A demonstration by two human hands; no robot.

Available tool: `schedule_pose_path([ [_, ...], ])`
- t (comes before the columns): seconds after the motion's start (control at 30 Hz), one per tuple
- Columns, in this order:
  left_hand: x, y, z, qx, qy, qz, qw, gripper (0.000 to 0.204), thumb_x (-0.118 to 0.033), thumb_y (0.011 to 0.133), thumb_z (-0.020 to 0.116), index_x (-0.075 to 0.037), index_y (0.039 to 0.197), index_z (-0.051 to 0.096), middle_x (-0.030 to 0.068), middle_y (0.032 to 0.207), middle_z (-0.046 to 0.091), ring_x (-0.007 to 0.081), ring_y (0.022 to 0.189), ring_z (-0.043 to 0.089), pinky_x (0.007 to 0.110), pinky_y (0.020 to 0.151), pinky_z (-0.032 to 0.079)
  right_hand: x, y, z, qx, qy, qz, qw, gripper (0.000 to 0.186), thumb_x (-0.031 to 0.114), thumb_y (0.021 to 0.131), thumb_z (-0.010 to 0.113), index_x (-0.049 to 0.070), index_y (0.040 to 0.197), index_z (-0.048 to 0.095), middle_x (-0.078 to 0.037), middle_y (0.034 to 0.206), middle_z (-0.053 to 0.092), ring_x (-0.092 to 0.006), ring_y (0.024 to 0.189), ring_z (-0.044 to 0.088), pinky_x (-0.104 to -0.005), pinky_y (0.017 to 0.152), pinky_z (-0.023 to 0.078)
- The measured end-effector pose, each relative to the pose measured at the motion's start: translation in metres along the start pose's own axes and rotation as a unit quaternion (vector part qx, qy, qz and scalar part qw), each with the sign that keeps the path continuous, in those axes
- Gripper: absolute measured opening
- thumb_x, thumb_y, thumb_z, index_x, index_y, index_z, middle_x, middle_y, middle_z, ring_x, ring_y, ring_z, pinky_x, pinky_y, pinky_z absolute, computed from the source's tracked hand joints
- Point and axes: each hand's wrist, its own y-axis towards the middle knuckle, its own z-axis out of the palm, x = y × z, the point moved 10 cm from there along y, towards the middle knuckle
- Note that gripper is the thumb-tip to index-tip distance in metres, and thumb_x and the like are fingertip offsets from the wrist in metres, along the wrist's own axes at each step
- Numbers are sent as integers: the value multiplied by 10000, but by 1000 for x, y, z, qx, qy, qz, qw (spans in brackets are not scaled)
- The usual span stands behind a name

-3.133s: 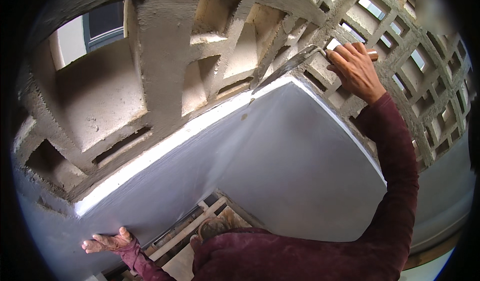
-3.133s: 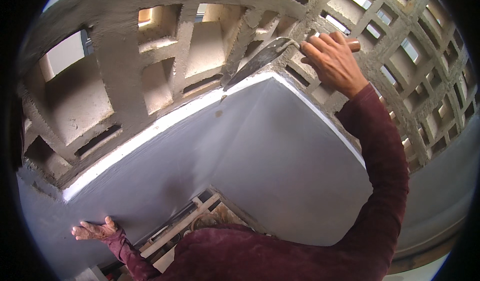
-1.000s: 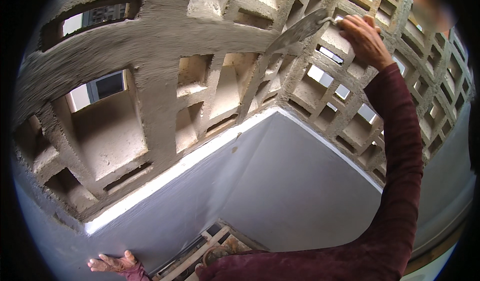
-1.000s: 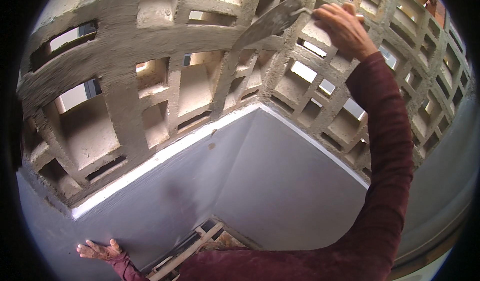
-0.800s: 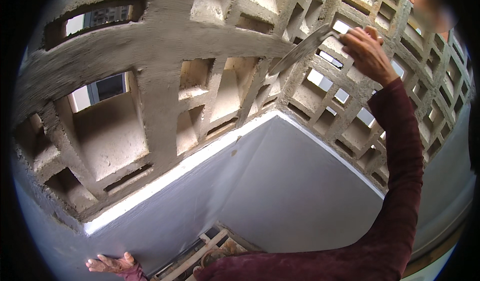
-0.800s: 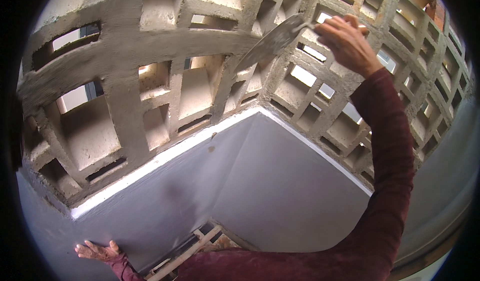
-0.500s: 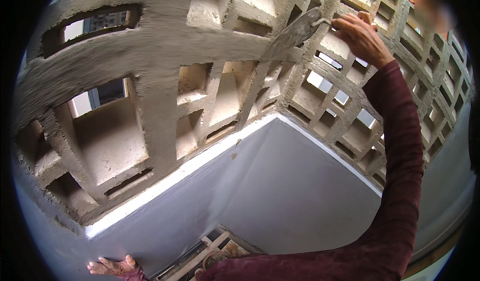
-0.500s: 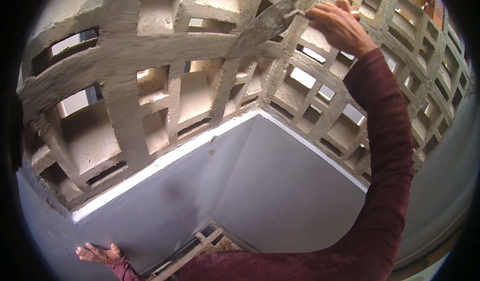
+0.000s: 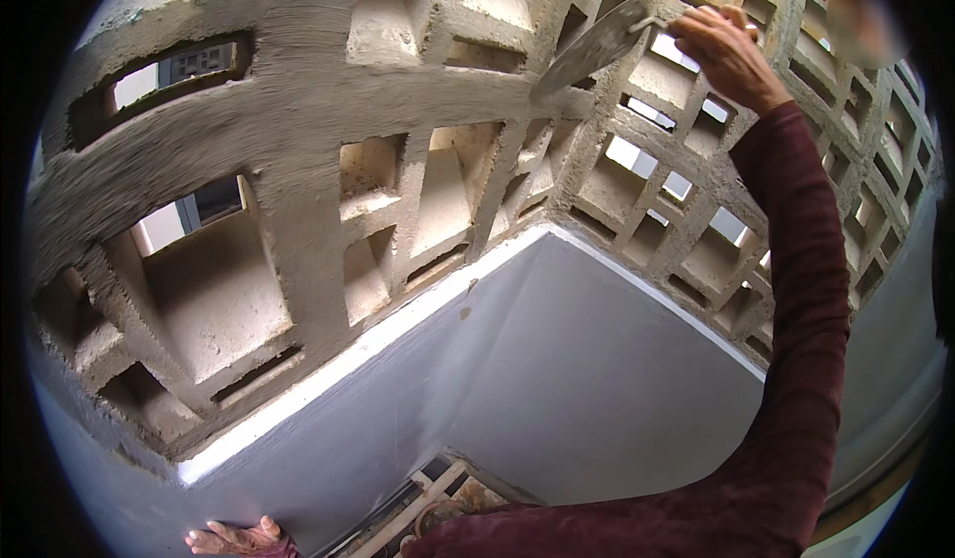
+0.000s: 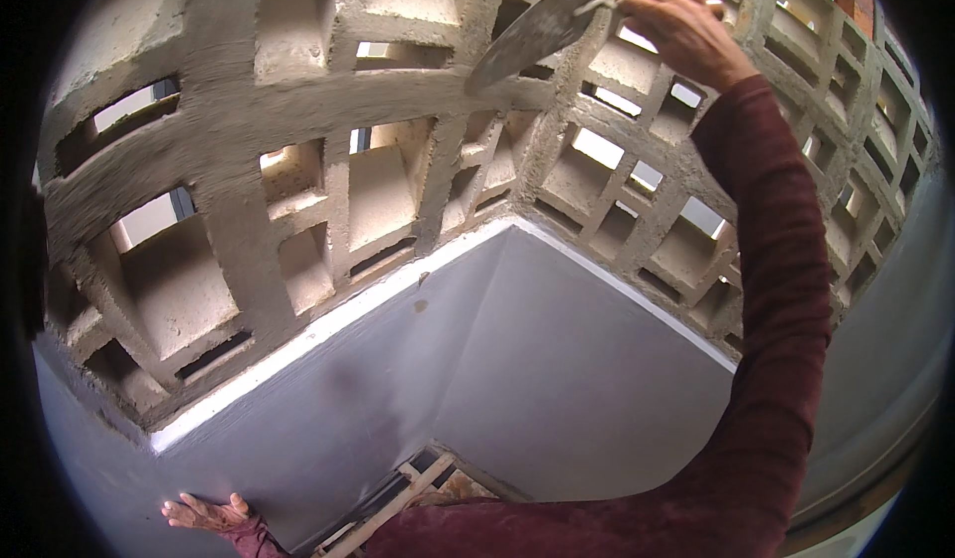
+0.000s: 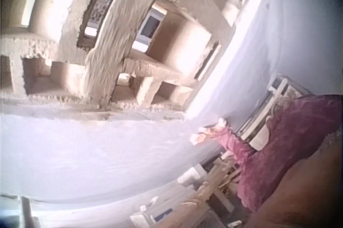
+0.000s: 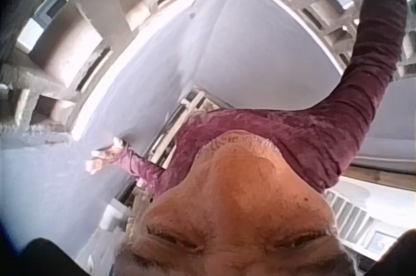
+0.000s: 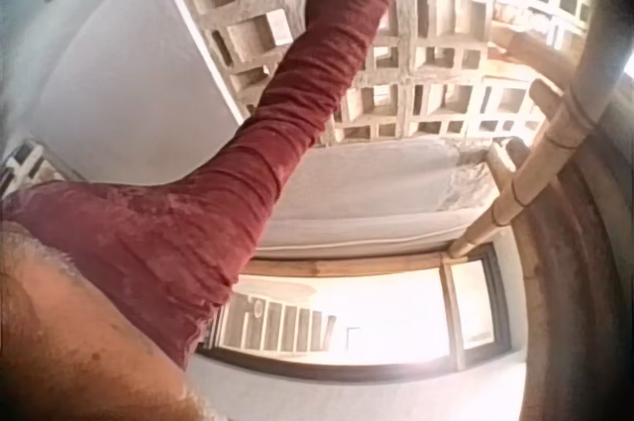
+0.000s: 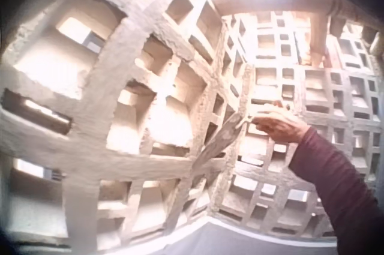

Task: The person applies plaster to a lattice-style concrete block wall using a trowel and a brush. They repeatedly scoop plaster from a bucket, spread it over the blocks, and smooth the surface, occasionally brushing the edges.

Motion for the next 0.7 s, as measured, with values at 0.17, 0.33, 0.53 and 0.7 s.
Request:
schedule_pose_path([
  [0.17,6,-1,-3,0,8,3,1000,852,-710,871,275,-113,1479,280,177,1539,193,367,1428,162,551,1140,25,28,-8,-18,-18,-9,-32,999,125,166,903,565,71,978,598,-74,896,546,-223,919,525,-362,850,348],
  [0.33,4,-1,-3,-4,16,0,1000,857,-712,871,277,-105,1477,282,186,1535,201,367,1429,160,553,1139,35,62,9,27,44,-20,-48,998,131,163,906,546,106,1012,596,-49,907,550,-202,907,521,-360,878,327],
  [0.53,0,2,-1,1,7,8,1000,871,-726,867,260,-107,1479,274,189,1535,197,365,1430,156,556,1139,35,-6,-13,-11,-20,55,42,997,165,160,931,527,35,1027,576,-102,947,551,-249,911,527,-351,834,393],
  [0.7,6,-2,-3,9,24,-4,1000,876,-733,866,243,-114,1485,252,177,1543,178,366,1433,135,562,1137,35,80,-12,33,42,17,-39,998,132,197,912,551,120,1013,587,-37,920,568,-178,942,539,-396,894,324],
])
